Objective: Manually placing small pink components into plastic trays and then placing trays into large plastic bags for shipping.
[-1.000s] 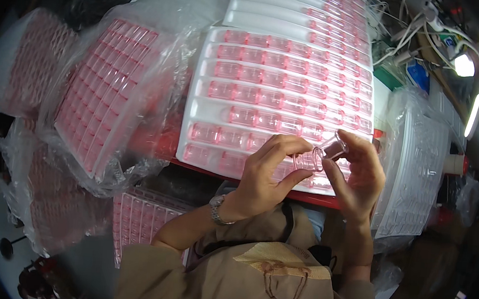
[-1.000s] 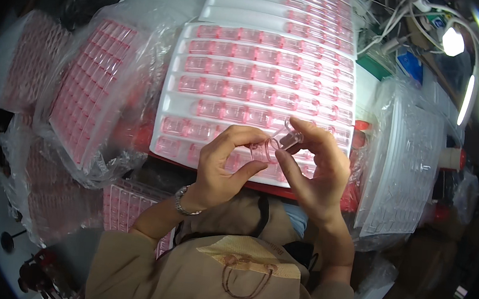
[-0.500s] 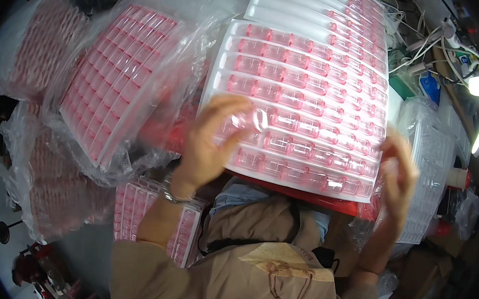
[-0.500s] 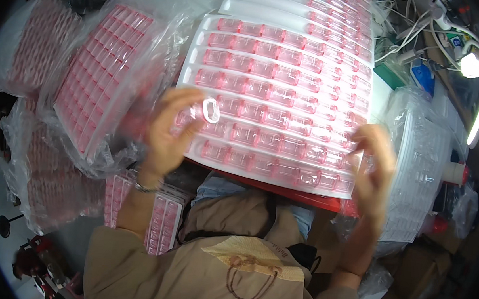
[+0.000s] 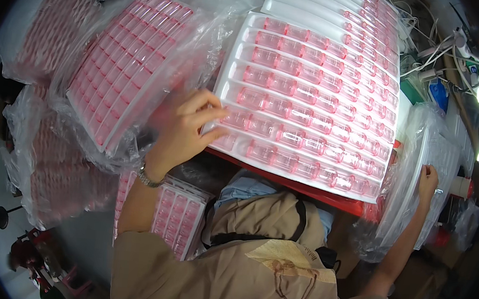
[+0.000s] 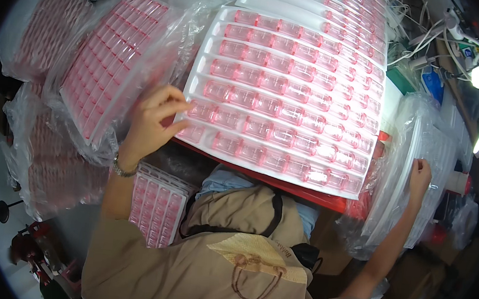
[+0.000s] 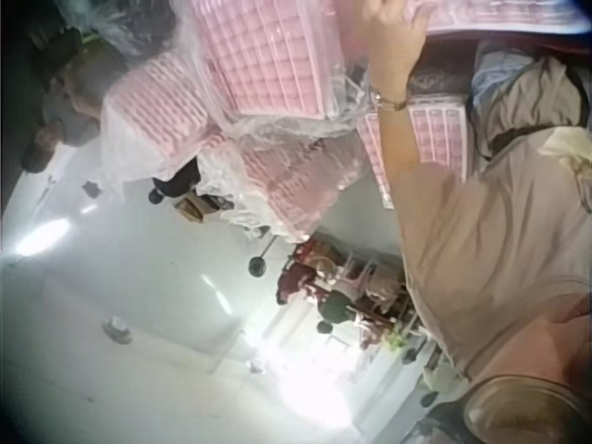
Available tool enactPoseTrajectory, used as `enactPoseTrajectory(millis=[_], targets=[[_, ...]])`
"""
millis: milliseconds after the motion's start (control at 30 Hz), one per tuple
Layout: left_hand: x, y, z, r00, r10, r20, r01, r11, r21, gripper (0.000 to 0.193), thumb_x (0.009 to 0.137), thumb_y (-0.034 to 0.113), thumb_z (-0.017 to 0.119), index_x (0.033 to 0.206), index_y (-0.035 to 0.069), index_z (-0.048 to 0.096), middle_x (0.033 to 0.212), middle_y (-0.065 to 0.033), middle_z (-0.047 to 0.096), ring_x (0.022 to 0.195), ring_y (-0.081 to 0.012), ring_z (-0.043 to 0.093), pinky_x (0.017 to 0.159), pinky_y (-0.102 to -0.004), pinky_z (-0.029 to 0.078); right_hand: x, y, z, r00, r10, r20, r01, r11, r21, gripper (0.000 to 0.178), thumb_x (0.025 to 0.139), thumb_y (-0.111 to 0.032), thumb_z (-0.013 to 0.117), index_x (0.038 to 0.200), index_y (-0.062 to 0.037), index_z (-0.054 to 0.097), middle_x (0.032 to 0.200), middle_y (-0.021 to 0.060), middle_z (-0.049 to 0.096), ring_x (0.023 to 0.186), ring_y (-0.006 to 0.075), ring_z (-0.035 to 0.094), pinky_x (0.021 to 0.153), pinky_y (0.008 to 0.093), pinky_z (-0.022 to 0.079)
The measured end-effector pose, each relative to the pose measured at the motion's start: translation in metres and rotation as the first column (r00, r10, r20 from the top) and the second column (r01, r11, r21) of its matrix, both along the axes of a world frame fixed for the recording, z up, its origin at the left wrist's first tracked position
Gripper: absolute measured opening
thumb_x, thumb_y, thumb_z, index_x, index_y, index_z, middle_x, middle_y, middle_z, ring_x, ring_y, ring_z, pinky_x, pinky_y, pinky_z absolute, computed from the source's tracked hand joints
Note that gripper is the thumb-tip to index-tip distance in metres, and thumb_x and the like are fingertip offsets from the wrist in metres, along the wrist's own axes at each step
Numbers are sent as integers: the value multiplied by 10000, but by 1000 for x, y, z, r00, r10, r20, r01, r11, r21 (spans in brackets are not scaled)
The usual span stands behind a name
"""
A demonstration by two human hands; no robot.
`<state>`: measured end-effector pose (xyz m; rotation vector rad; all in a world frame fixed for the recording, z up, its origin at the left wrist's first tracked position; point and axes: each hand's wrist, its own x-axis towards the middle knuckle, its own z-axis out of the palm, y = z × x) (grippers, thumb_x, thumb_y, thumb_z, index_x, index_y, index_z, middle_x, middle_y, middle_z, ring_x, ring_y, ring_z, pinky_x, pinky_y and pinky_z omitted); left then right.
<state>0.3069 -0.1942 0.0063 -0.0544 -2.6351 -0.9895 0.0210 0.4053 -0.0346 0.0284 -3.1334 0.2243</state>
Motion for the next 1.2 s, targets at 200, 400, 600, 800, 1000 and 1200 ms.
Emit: enactPoseTrajectory(millis=[200, 400, 600, 800, 1000, 1200], targets=[[21, 6, -1, 995, -46, 94, 51, 997, -51, 286, 641, 127, 760, 895, 46, 654, 874, -38, 560, 803, -208, 529, 728, -332, 437, 2, -5, 5, 942, -110, -318, 220, 916, 334, 212, 851, -189, 572, 988, -28, 582, 1036, 183, 561, 856, 341, 591, 751, 411, 457], [25, 7, -4, 996, -21, 87, 18, 999, 32, 278, 687, 106, 732, 925, 44, 601, 933, -63, 557, 875, -251, 522, 781, -352, 423, -10, 64, -1, 991, 36, -131, 0, 964, 267, 278, 717, -95, 654, 969, -27, 562, 966, 183, 584, 870, 343, 583, 782, 395, 453], [2, 8, -21, 985, 161, -61, -152, 979, 136, 253, 777, 114, 679, 989, 32, 567, 1024, -111, 568, 960, -289, 533, 845, -377, 404, -10, 66, 5, 988, -129, -85, 139, 983, 123, 352, 655, -69, 670, 988, -18, 569, 901, 163, 597, 839, 319, 588, 770, 378, 461], [-8, 16, -18, 984, 178, -2, -175, 969, 172, 249, 792, 159, 672, 987, 41, 572, 1026, -119, 569, 969, -291, 536, 868, -391, 383, 11, 26, 32, 958, -94, -271, 9, 954, -301, 335, 770, -65, 625, 1093, 3, 566, 930, 101, 603, 829, 216, 594, 775, 305, 469], [17, 10, -12, 964, 264, 5, -263, 961, -82, 275, 768, 167, 692, 994, 50, 586, 958, -89, 578, 944, -265, 538, 826, -379, 398, 108, -183, 88, 962, 267, -52, -165, 419, -893, 281, 871, -32, 559, 1146, 26, 536, 981, 88, 613, 848, 138, 605, 782, 271, 477], [12, 27, -8, 973, 188, -137, -211, 962, -173, 285, 745, 120, 715, 995, 38, 605, 954, -96, 591, 898, -256, 561, 780, -353, 441, 173, -317, 80, 819, 572, 47, 29, 40, -999, 301, 797, 93, 603, 1090, 46, 556, 869, 91, 617, 801, 141, 624, 747, 257, 516]])
